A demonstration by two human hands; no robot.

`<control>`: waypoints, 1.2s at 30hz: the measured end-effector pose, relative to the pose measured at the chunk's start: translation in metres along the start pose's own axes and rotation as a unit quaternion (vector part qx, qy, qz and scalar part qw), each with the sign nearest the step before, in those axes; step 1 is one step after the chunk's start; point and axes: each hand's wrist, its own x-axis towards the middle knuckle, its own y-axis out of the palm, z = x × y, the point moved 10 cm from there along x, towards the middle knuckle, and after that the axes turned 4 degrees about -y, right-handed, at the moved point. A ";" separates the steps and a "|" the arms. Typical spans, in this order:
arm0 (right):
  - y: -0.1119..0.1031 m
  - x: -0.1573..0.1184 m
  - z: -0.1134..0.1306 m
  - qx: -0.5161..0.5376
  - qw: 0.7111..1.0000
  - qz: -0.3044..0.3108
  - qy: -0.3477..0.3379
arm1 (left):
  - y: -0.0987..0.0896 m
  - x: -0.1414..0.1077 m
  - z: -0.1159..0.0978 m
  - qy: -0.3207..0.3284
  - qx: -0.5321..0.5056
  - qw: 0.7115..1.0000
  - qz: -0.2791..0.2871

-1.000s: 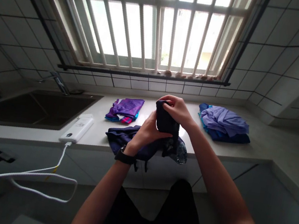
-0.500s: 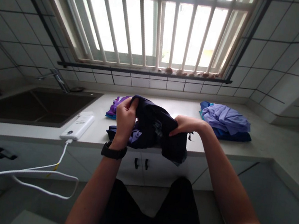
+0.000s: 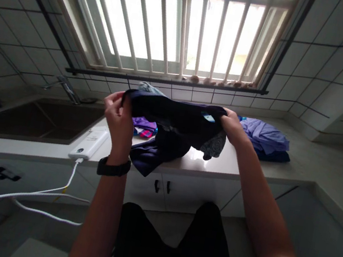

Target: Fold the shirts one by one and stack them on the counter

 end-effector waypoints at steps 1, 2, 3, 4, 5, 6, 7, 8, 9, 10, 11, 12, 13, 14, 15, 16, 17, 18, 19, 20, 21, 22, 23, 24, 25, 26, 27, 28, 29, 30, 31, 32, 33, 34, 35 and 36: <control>0.003 0.000 -0.001 0.015 1.000 0.021 0.013 | 0.006 0.001 0.003 -0.010 0.021 0.999 0.028; 0.002 -0.001 -0.001 0.021 0.999 0.035 0.023 | 0.010 0.003 0.007 -0.027 0.029 0.998 0.047; -0.003 -0.002 0.001 0.021 0.999 0.039 0.029 | 0.011 0.004 0.011 -0.049 0.021 0.997 0.054; -0.011 -0.002 0.003 0.020 0.998 0.039 0.034 | 0.009 0.006 0.016 -0.078 0.001 0.996 0.053; -0.021 -0.002 0.008 0.023 0.998 0.040 0.038 | 0.004 0.007 0.018 -0.105 -0.027 0.993 0.037; -0.030 -0.002 0.015 0.031 0.997 0.055 0.041 | -0.003 0.009 0.016 -0.124 -0.059 0.990 0.012; -0.037 -0.002 0.024 0.042 0.995 0.085 0.044 | -0.012 0.010 0.010 -0.131 -0.091 0.987 -0.013; -0.044 -0.002 0.036 0.053 0.990 0.121 0.043 | -0.018 0.012 0.000 -0.126 -0.119 0.984 -0.030; -0.046 -0.003 0.052 0.065 0.981 0.181 0.034 | -0.024 0.015 -0.013 -0.109 -0.137 0.984 -0.038; -0.049 -0.003 0.068 0.059 0.971 0.231 0.025 | -0.027 0.019 -0.030 -0.082 -0.143 0.986 -0.035; -0.054 0.000 0.086 0.056 0.967 0.250 0.004 | -0.028 0.023 -0.046 -0.052 -0.138 0.989 -0.031; -0.066 0.009 0.110 0.075 0.972 0.219 -0.050 | -0.028 0.027 -0.061 -0.022 -0.124 0.991 -0.034; -0.082 0.019 0.131 0.089 0.979 0.147 -0.110 | -0.028 0.030 -0.072 0.003 -0.106 0.993 -0.046; -0.092 0.027 0.144 0.077 0.983 0.088 -0.144 | -0.026 0.033 -0.078 0.019 -0.081 0.995 -0.059; -0.096 0.033 0.151 0.056 0.984 0.038 -0.167 | -0.022 0.035 -0.080 0.027 -0.054 0.996 -0.071; -0.091 0.037 0.150 0.022 0.985 0.019 -0.168 | -0.016 0.037 -0.077 0.028 -0.024 0.997 -0.074; -0.080 0.042 0.143 -0.019 0.988 0.028 -0.153 | -0.009 0.038 -0.071 0.026 0.008 0.997 -0.067; -0.068 0.045 0.131 -0.055 0.988 0.045 -0.136 | -0.001 0.038 -0.062 0.024 0.042 0.997 -0.055; -0.057 0.047 0.118 -0.084 0.987 0.060 -0.122 | 0.006 0.038 -0.052 0.023 0.076 0.996 -0.040; -0.048 0.048 0.104 -0.104 0.986 0.068 -0.115 | 0.012 0.038 -0.041 0.022 0.110 0.993 -0.025; -0.041 0.050 0.090 -0.122 0.983 0.068 -0.116 | 0.016 0.038 -0.028 0.021 0.145 0.989 -0.013; -0.036 0.051 0.077 -0.137 0.981 0.068 -0.120 | 0.018 0.039 -0.014 0.016 0.180 0.984 -0.005; -0.030 0.053 0.064 -0.152 0.978 0.070 -0.124 | 0.019 0.040 0.001 0.005 0.213 0.977 0.003; -0.023 0.055 0.052 -0.168 0.975 0.073 -0.125 | 0.020 0.041 0.018 -0.014 0.246 0.969 0.016; -0.018 0.057 0.040 -0.187 0.972 0.068 -0.124 | 0.022 0.042 0.036 -0.038 0.277 0.959 0.035; -0.015 0.059 0.030 -0.210 0.969 0.051 -0.121 | 0.026 0.042 0.053 -0.063 0.306 0.948 0.061; -0.012 0.060 0.021 -0.235 0.965 0.024 -0.115 | 0.030 0.041 0.070 -0.083 0.331 0.936 0.089; -0.010 0.060 0.014 -0.263 0.959 -0.003 -0.103 | 0.035 0.038 0.084 -0.093 0.353 0.924 0.113; -0.005 0.058 0.006 -0.289 0.954 -0.020 -0.081 | 0.041 0.034 0.095 -0.092 0.371 0.914 0.135; 0.003 0.056 -0.004 -0.314 0.948 -0.019 -0.047 | 0.048 0.028 0.104 -0.082 0.385 0.906 0.158; 0.013 0.051 -0.015 -0.332 0.943 0.002 -0.006 | 0.057 0.019 0.113 -0.070 0.395 0.896 0.190; 0.027 0.044 -0.026 -0.342 0.938 0.041 0.032 | 0.068 0.008 0.124 -0.062 0.398 0.884 0.236; 0.043 0.035 -0.036 -0.342 0.933 0.090 0.060 | 0.079 -0.006 0.136 -0.060 0.395 0.869 0.293; 0.061 0.023 -0.043 -0.335 0.928 0.147 0.074 | 0.089 -0.022 0.148 -0.061 0.385 0.851 0.351; 0.080 0.008 -0.048 -0.324 0.920 0.207 0.077 | 0.095 -0.036 0.159 -0.061 0.374 0.836 0.396; 0.098 -0.008 -0.052 -0.315 0.908 0.265 0.073 | 0.098 -0.045 0.167 -0.059 0.367 0.829 0.418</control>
